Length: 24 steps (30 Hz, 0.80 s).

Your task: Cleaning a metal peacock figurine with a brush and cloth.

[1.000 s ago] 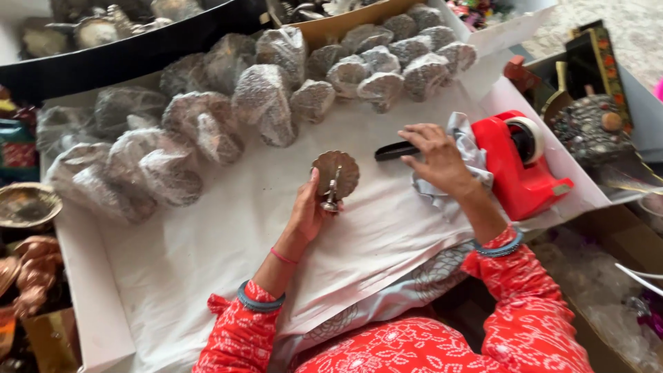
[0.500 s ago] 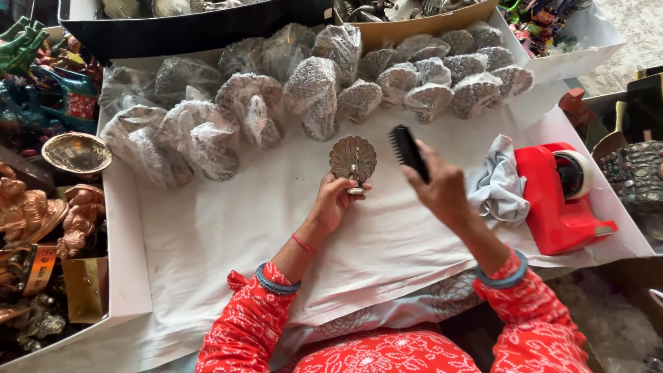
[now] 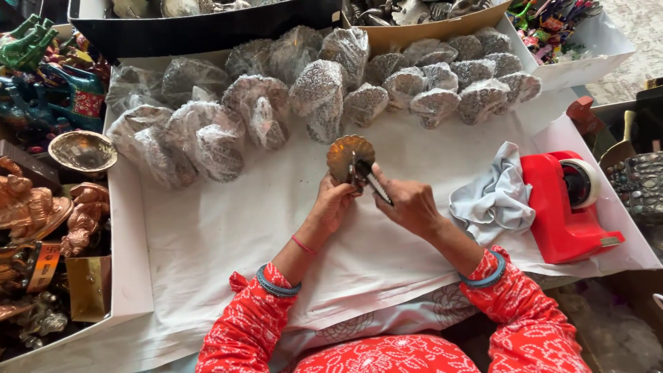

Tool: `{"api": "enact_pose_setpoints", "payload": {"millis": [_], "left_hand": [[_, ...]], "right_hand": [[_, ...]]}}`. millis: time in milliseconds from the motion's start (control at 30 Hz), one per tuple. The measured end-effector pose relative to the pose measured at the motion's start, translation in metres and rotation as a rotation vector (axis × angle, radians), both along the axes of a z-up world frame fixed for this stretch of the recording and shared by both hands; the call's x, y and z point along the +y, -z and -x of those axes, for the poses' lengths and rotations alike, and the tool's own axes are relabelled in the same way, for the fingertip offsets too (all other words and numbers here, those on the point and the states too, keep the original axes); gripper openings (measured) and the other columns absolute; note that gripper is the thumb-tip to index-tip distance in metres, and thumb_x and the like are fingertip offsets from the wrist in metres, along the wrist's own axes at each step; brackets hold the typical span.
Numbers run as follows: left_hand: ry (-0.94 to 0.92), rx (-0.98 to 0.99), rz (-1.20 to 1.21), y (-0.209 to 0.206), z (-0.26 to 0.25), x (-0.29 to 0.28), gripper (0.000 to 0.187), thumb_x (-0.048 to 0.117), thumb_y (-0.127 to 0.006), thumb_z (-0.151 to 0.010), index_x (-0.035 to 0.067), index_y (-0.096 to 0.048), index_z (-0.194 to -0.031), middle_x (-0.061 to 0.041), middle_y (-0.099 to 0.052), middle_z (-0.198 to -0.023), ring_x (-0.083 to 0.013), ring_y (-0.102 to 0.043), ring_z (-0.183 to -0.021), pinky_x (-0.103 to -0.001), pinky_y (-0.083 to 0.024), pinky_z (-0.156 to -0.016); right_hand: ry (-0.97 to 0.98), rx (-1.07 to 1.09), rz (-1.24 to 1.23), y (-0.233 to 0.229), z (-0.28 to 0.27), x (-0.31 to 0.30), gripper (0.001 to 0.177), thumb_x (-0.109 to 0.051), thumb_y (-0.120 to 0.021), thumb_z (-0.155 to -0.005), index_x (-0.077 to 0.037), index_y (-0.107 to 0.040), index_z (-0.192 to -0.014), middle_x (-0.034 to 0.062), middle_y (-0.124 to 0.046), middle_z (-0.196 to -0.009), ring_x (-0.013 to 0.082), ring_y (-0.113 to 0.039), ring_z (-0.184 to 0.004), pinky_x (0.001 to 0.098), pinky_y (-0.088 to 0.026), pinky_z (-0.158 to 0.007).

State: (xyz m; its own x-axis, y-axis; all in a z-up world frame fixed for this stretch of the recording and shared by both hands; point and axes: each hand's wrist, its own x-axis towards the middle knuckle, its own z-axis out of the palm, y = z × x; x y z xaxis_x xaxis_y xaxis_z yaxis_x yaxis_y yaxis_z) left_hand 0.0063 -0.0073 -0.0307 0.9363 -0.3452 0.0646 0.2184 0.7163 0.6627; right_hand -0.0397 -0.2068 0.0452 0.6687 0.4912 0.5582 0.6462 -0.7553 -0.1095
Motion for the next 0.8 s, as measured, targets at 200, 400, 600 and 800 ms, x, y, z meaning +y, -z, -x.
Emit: {"api": "enact_pose_setpoints", "payload": {"millis": [200,400,600,800], "left_hand": [[0.063,-0.046,-0.145,-0.020,0.013,0.000,0.039,-0.001,-0.063,-0.091,0.002,-0.056,-0.129,-0.007,-0.068,-0.118,-0.0167,-0.067,-0.105,-0.031,-0.055,-0.091],[-0.021,0.098,-0.003,0.005,-0.002,0.001,0.040,0.003,-0.065,-0.090,0.005,-0.054,-0.129,-0.006,-0.067,-0.115,-0.0171,-0.067,-0.103,-0.035,-0.057,-0.087],[0.023,0.095,-0.080,-0.002,0.004,-0.003,0.039,0.002,-0.066,-0.090,0.006,-0.054,-0.127,-0.005,-0.067,-0.112,-0.0167,-0.067,-0.098,-0.033,-0.055,-0.083],[-0.043,0.102,-0.060,0.003,-0.003,0.004,0.043,0.001,-0.068,-0.086,0.007,-0.055,-0.127,-0.004,-0.067,-0.110,-0.0141,-0.067,-0.095,-0.031,-0.055,-0.080]], "right_hand": [[0.133,-0.079,-0.128,-0.010,-0.007,0.003,0.070,-0.021,-0.080,-0.090,-0.003,-0.052,-0.151,0.0084,-0.064,-0.074,0.0266,-0.061,-0.057,0.0407,-0.048,-0.054],[0.058,0.011,-0.004,0.001,-0.003,0.004,0.070,-0.019,-0.080,-0.082,-0.011,-0.057,-0.148,0.0088,-0.064,-0.067,0.0261,-0.060,-0.051,0.0404,-0.049,-0.052],[0.172,-0.059,-0.141,-0.005,-0.008,-0.006,0.070,-0.019,-0.080,-0.089,-0.008,-0.051,-0.153,0.0100,-0.068,-0.078,0.0265,-0.061,-0.056,0.0394,-0.049,-0.054],[-0.036,0.115,-0.067,-0.010,-0.003,-0.002,0.072,-0.017,-0.080,-0.082,-0.012,-0.055,-0.149,0.0104,-0.069,-0.075,0.0275,-0.064,-0.057,0.0394,-0.053,-0.058]]}}
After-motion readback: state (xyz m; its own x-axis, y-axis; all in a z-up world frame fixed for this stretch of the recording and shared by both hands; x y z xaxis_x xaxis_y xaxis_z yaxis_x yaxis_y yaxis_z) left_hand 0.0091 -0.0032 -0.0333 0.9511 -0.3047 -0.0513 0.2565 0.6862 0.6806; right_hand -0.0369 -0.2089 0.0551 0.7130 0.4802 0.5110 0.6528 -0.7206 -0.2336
